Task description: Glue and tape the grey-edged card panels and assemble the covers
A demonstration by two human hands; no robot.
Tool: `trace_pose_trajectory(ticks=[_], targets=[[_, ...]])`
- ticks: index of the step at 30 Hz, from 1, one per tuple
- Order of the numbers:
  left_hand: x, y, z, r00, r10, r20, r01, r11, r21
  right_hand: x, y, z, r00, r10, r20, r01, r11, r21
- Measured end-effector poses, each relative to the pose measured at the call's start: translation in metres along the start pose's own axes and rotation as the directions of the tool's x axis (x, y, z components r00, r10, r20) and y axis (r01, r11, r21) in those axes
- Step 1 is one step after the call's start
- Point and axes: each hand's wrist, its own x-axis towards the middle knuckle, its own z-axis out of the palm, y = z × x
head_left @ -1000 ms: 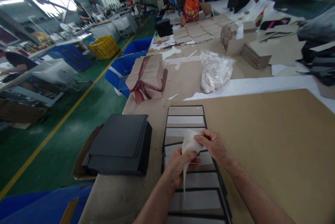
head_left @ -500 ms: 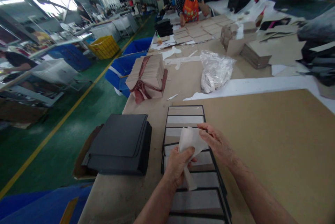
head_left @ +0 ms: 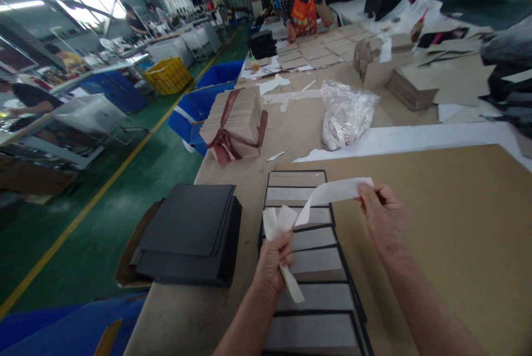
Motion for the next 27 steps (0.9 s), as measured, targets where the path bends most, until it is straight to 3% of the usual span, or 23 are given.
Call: trace_pose_trajectory(ticks=[3,5,9,14,16,17,19,21,25,27], targets=[[-0.006,0.01,0.002,0.985,0.137,0.103,-0.106,0.959,-0.263,-0.006,-0.019,-0.009,0.987,-0.095,0.129,0.111,0.986,-0.126],[-0.013,0.017,0.007,0.969,0.191,0.158,-0.13,0.934,-0.334,-0.013,-0.032,-0.011,0.953,-0.145,0.266,0.193,0.967,-0.163],[-0.022,0.021,0.022,0.971,0.166,0.172,-0.124,0.964,-0.235,-0.026,-0.046,-0.006,0.841,-0.216,0.496,0.345,0.921,-0.183],[-0.034,0.011,0.033,0.941,0.216,0.261,-0.185,0.973,-0.139,-0.038,-0.051,0.003,0.64,-0.261,0.722,0.485,0.867,-0.116],[-0.037,0.006,0.034,0.943,0.11,0.315,-0.105,0.994,-0.033,-0.042,-0.053,0.006,0.587,-0.267,0.764,0.498,0.864,-0.08],[-0.038,0.004,0.034,0.943,0.039,0.329,-0.053,0.998,0.035,-0.042,-0.054,0.007,0.582,-0.265,0.769,0.489,0.869,-0.07],[-0.036,0.001,0.032,0.941,-0.088,0.326,0.039,0.987,0.155,-0.041,-0.052,0.007,0.612,-0.255,0.749,0.455,0.888,-0.069],[-0.031,0.002,0.026,0.951,-0.139,0.278,0.079,0.973,0.218,-0.035,-0.046,0.006,0.677,-0.214,0.704,0.375,0.923,-0.081],[-0.015,0.012,0.01,0.984,-0.084,0.157,0.038,0.96,0.278,-0.014,-0.025,0.001,0.84,-0.057,0.539,0.104,0.993,-0.058],[-0.005,0.02,0.003,0.993,-0.029,0.116,-0.009,0.949,0.316,-0.001,-0.014,0.001,0.891,0.013,0.454,0.008,0.999,-0.045]])
